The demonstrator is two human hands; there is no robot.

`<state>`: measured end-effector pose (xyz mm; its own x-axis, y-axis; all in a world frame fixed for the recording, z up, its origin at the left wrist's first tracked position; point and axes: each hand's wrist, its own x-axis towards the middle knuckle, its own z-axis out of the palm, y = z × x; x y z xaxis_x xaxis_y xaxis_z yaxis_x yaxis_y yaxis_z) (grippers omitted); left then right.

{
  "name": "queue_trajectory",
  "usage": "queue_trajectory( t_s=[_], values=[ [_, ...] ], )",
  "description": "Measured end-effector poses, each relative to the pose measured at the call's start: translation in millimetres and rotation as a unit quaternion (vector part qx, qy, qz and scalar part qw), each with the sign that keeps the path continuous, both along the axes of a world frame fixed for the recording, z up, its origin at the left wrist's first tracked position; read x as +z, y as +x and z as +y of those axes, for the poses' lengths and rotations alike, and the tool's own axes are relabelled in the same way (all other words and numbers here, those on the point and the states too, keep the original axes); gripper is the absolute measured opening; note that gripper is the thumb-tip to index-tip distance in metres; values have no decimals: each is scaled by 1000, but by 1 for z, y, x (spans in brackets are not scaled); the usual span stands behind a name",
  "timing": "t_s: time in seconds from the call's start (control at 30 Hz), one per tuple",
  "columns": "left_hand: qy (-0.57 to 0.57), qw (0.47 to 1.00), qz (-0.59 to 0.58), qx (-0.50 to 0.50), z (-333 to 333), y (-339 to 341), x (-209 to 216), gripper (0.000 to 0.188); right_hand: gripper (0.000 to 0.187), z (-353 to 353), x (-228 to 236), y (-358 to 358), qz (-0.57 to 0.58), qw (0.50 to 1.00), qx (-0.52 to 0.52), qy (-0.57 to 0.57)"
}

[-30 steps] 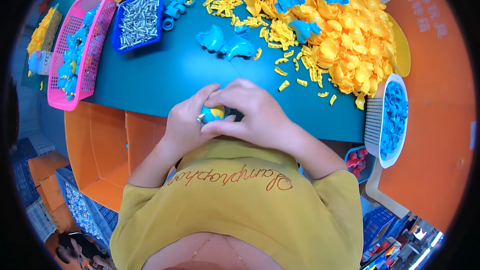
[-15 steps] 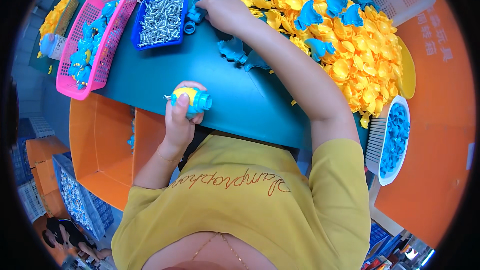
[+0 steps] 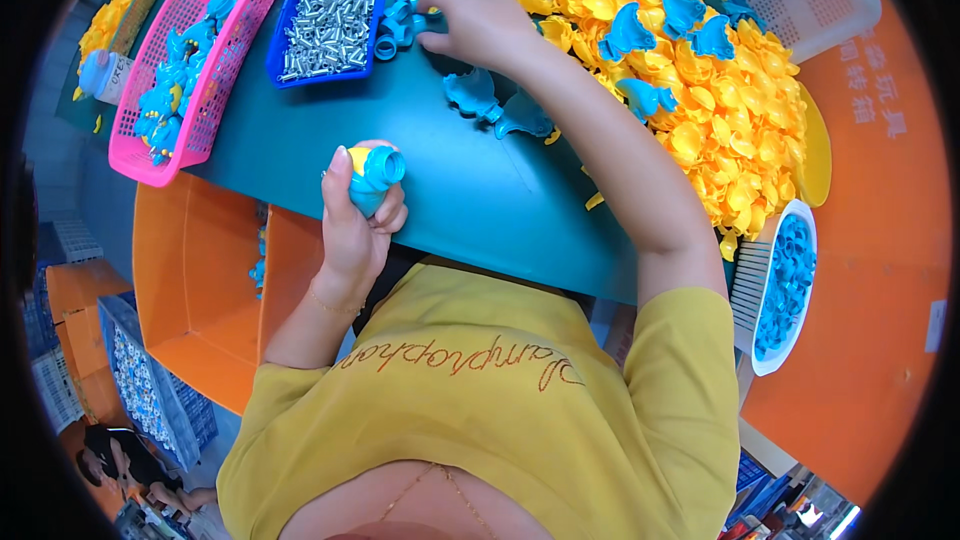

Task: Assembling small blue and yellow plastic toy parts at a workbench.

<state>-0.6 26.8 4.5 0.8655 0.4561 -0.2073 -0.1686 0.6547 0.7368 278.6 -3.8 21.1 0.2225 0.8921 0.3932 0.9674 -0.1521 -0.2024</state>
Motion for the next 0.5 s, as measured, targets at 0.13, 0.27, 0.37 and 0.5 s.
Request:
queue_trajectory(
  t_s=[0.13,0.27,0.37,0.5],
  values=[
    [4,999,16,37,4,-2,-1,47,28,-46,43,-43,254,967,12,-27],
    [5,999,22,38,-3,5,4,45,28,-92,54,-93,424,903,70,-29],
    [39,999,21,26,-9,7,6,52,31,-105,50,-113,446,892,74,2],
    [81,997,17,9,-10,5,7,52,31,-117,39,-122,373,918,86,105]
  ],
)
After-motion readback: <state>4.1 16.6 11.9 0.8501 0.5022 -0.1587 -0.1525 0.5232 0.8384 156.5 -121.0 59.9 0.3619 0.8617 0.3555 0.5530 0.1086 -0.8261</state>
